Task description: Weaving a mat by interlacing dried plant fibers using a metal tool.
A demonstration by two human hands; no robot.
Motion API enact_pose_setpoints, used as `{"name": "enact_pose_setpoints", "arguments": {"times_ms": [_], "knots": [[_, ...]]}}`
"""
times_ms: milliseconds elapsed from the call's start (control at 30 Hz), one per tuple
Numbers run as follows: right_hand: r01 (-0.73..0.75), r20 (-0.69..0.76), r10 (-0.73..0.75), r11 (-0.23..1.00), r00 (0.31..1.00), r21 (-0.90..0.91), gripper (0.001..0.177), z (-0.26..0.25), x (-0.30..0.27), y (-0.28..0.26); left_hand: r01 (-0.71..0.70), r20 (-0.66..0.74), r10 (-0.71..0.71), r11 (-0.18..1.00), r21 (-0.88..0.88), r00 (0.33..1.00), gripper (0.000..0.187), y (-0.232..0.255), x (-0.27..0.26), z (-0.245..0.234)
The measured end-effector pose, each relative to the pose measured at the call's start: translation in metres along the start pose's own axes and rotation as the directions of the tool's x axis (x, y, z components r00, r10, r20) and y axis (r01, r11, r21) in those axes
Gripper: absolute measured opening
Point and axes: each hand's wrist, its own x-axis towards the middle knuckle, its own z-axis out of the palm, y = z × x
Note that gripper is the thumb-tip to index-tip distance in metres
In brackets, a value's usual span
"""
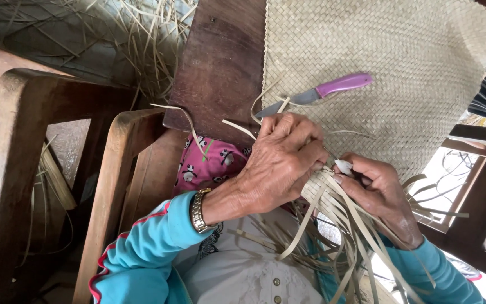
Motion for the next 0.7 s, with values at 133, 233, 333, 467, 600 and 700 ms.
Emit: {"name": "enact_pose_setpoints", "arguments": {"times_ms": [133, 233, 333, 467, 600, 700], "knots": [[-0.004, -0.002, 0.004, 1.000, 1.000, -0.013, 0.014, 0.001, 0.000, -0.004, -0.020, 0.009, 0.020, 1.000, -0.009, 1.000, 0.014, 0.006, 0.002, -0.008], [-0.009, -0.006, 0.009, 1.000, 1.000, -0.016, 0.009, 0.001, 0.000, -0.003, -0.018, 0.025, 0.019, 0.999, -0.032, 1.000, 0.014, 0.008, 0.000, -0.008], [-0.013, -0.004, 0.013, 1.000, 1.000, -0.002, 0.007, 0.002, -0.001, -0.005, -0.006, 0.016, 0.006, 0.999, -0.035, 1.000, 0.008, 0.008, -0.002, -0.005], [-0.019, 0.010, 0.019, 1.000, 1.000, 0.024, 0.008, 0.001, 0.001, -0.001, 0.010, 0.025, -0.009, 0.999, -0.051, 1.000, 0.016, 0.008, -0.006, -0.002], [-0.060, 0.005, 0.060, 0.998, 0.998, 0.031, 0.009, 0.002, 0.001, -0.003, 0.017, 0.030, -0.015, 0.999, -0.052, 0.999, 0.011, 0.010, -0.007, -0.003], [-0.036, 0.013, 0.036, 0.997, 0.999, 0.074, 0.011, 0.002, 0.002, 0.000, 0.012, 0.021, -0.011, 0.999, -0.037, 1.000, 0.011, 0.012, -0.008, -0.003]]}}
